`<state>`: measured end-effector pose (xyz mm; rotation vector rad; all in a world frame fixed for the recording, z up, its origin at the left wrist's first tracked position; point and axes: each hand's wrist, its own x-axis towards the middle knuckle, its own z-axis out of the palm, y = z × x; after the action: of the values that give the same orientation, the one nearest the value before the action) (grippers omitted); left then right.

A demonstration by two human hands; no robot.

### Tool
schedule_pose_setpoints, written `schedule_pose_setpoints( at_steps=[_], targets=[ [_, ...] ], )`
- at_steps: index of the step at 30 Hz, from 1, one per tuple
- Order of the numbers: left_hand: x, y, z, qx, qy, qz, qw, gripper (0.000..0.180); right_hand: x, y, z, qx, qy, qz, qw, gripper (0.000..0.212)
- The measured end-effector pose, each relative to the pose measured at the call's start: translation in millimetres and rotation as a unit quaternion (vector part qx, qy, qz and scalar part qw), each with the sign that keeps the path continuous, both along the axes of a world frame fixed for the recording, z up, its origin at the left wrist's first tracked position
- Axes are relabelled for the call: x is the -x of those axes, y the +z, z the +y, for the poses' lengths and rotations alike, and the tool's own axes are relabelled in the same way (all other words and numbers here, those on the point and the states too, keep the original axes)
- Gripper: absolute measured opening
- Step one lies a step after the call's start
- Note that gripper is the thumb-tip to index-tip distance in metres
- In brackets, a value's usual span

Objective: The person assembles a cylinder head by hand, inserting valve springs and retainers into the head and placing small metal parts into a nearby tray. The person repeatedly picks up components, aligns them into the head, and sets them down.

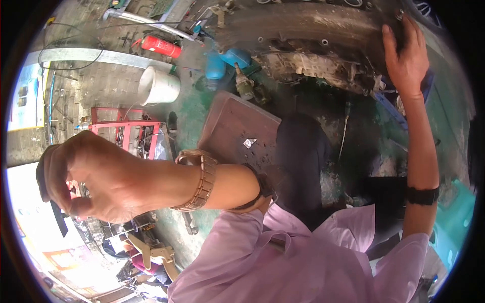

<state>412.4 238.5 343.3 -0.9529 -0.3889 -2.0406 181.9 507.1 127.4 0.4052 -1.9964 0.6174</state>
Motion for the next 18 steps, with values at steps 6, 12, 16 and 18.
schedule_pose_setpoints(
  at_steps=[6,12,16,18],
  targets=[
    [-13.6,4.5,22.9,0.088,0.138,0.031,0.986,0.062,-10.0,0.1,-2.2,-0.001,0.027,0.032,0.999,0.046],
    [-15.8,5.3,34.7,0.062,0.260,0.030,0.963,0.068,-6.9,0.1,-3.5,-0.011,0.009,0.065,0.998,0.045],
    [-4.4,8.7,22.5,0.017,0.194,-0.020,0.981,0.061,-4.6,-2.3,-2.0,-0.002,0.014,0.062,0.998,0.046],
    [6.2,6.4,11.7,-0.007,0.188,-0.078,0.979,0.058,-6.3,-2.7,0.2,-0.009,0.025,0.040,0.999,0.047]
  ],
)
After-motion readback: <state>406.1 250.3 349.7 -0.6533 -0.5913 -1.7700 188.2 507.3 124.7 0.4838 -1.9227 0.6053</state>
